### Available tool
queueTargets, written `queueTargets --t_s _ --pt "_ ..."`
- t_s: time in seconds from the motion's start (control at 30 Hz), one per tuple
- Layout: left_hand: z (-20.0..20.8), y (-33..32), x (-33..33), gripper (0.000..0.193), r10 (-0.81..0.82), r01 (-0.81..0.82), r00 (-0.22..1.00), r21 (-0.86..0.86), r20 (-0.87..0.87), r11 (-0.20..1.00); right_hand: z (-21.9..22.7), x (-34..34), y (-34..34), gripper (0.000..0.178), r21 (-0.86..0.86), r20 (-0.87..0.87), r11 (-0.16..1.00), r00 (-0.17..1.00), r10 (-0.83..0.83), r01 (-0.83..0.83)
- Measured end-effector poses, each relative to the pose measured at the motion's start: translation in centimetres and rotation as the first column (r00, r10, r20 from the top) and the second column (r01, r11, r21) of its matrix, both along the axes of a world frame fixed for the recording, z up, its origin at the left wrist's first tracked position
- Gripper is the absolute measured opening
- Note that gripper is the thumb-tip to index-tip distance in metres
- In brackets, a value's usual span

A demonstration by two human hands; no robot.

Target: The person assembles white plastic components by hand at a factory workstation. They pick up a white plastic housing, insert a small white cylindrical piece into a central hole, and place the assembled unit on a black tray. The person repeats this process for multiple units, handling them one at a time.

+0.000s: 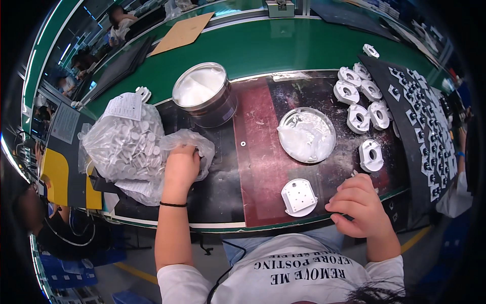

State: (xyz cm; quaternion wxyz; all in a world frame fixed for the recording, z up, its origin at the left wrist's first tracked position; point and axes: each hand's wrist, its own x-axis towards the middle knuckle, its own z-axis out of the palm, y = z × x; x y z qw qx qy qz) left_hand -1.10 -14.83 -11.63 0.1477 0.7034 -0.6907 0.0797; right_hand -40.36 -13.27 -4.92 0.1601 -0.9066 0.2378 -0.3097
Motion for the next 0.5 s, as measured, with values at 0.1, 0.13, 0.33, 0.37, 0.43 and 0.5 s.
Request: queueTargets --t_s 0.1,0.13,0.33,0.37,0.43,0.5 --pt "0.4 0.0 -0.1 0.013 -0.014 0.015 0.999 0.023 -0.040 1.000 -0.2 -0.4 0.0 0.029 -0.018 0.007 1.000 1.000 -0.011 0.011" --pt "0.2 0.3 -0.1 0.013 -0.018 0.020 0.998 0.025 -0.060 0.999 -0.3 -0.7 0.0 0.029 -0.026 0.004 1.000 1.000 -0.011 0.011" --pt "0.3 1.3 -1.2 0.019 -0.165 0.166 0.986 0.079 -0.021 0.983 -0.4 -0.9 0.1 0.027 -0.024 0.085 1.000 0.996 -0.014 0.016" --pt "0.1 1.3 -1.3 0.021 -0.141 0.131 0.989 0.156 0.050 0.979 -0.4 -0.7 0.1 0.028 -0.019 0.095 1.000 0.995 -0.002 0.004" --pt "0.8 2.4 -1.9 0.020 -0.123 0.123 0.991 -0.009 -0.050 0.992 -0.3 -0.6 0.0 0.028 -0.021 0.112 1.000 0.993 0.021 -0.019" --pt "3.0 3.2 -3.8 0.021 -0.137 0.123 0.976 -0.092 -0.168 0.988 -0.4 -0.5 -0.1 0.029 -0.039 0.119 0.999 0.993 0.010 -0.005"
